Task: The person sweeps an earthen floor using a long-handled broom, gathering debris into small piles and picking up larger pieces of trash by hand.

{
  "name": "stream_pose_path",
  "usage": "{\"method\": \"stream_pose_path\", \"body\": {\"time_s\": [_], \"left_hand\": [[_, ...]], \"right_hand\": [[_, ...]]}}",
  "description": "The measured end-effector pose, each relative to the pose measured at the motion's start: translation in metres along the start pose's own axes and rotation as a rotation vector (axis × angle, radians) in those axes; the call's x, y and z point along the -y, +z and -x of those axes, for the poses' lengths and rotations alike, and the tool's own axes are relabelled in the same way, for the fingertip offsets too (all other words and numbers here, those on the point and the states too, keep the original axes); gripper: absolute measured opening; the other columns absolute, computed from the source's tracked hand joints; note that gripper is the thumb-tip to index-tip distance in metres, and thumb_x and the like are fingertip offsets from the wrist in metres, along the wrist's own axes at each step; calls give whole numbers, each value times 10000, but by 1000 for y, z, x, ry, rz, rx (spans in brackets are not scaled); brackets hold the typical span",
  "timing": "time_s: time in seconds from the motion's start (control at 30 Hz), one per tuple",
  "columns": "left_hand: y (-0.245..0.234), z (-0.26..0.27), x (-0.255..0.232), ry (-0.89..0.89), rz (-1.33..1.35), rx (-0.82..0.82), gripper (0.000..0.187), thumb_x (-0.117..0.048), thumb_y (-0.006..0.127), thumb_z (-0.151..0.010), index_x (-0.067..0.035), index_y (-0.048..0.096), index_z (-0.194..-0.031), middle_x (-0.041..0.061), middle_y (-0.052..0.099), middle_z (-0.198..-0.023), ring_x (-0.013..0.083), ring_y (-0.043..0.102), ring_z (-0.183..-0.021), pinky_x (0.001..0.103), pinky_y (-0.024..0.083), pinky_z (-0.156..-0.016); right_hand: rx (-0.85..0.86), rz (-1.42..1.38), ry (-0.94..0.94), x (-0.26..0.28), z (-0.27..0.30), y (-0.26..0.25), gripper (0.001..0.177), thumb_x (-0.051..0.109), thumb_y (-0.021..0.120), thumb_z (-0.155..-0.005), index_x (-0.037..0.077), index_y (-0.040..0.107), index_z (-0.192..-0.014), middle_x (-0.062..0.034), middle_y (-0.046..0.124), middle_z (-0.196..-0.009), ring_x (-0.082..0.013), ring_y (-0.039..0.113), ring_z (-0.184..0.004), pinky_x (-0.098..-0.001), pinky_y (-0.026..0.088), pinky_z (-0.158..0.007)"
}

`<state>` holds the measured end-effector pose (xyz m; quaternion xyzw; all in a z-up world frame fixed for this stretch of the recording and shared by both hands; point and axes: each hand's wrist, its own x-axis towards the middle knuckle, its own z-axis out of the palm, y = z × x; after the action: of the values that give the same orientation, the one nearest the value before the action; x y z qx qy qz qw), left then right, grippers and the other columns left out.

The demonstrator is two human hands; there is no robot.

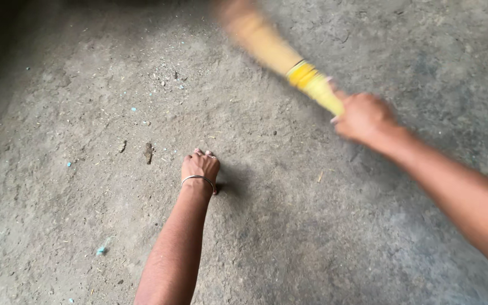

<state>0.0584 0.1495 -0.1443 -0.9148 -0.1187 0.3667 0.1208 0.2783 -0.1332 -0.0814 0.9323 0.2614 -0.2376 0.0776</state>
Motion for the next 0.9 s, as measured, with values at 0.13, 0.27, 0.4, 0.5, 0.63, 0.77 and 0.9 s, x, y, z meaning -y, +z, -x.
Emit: {"method": "stream_pose_path", "body": {"time_s": [0.13, 0.27, 0.4, 0.5, 0.63, 0.77, 0.9], "left_hand": [[-2, 8, 6, -28, 68, -22, 970, -412, 956, -700, 32, 484, -1422, 201, 599, -1376, 293, 566, -1293, 388, 488, -1024], [1, 11, 16, 26, 104, -117, 1017, -407, 955, -685, -3, 431, -1458, 193, 559, -1413, 310, 538, -1308, 387, 469, -1041], [-4, 8, 19, 64, 43, -53, 902, -453, 912, -735, 17, 504, -1387, 184, 616, -1337, 303, 550, -1285, 396, 482, -1024], [-9, 9, 15, 84, -31, 51, 762, -502, 858, -794, 35, 620, -1280, 154, 686, -1259, 280, 588, -1255, 396, 507, -1015], [-8, 7, 11, 75, -49, -2, 828, -480, 891, -760, 44, 567, -1313, 174, 681, -1230, 288, 593, -1217, 387, 509, -990], [-9, 8, 8, 46, 2, -9, 893, -432, 945, -700, 51, 538, -1332, 171, 667, -1255, 297, 562, -1264, 382, 490, -1013], [-9, 7, 7, 29, 24, -4, 958, -443, 961, -674, 70, 512, -1348, 196, 643, -1285, 307, 543, -1281, 389, 478, -1021]], "right_hand": [[93, -142, -168, 34, 23, -30, 802, 342, 664, -938, 404, 243, -1619, -75, 666, -777, -176, 558, -546, -303, 490, -474], [-145, -357, -232, -4, -1, -30, 817, 453, 777, -815, 364, 437, -1553, -62, 734, -836, -205, 658, -619, -365, 553, -595], [-421, 56, 4, -61, -32, -23, 858, 507, 763, -909, 234, 448, -1659, -150, 766, -889, -277, 724, -707, -439, 592, -733], [-348, 210, 154, -57, -44, -17, 844, 449, 723, -959, 183, 377, -1681, -167, 749, -851, -277, 722, -659, -433, 601, -655], [-277, 186, 31, 5, -40, -11, 798, 304, 674, -958, 216, 293, -1654, -143, 691, -907, -241, 664, -667, -414, 588, -617], [-167, 218, -283, 83, -3, -20, 700, 68, 473, -1081, 238, 191, -1699, -155, 619, -983, -165, 661, -545, -279, 563, -444], [-74, 55, -420, 102, 17, -38, 781, 198, 606, -952, 323, 233, -1626, -103, 622, -977, -158, 583, -587, -298, 538, -482]]}}
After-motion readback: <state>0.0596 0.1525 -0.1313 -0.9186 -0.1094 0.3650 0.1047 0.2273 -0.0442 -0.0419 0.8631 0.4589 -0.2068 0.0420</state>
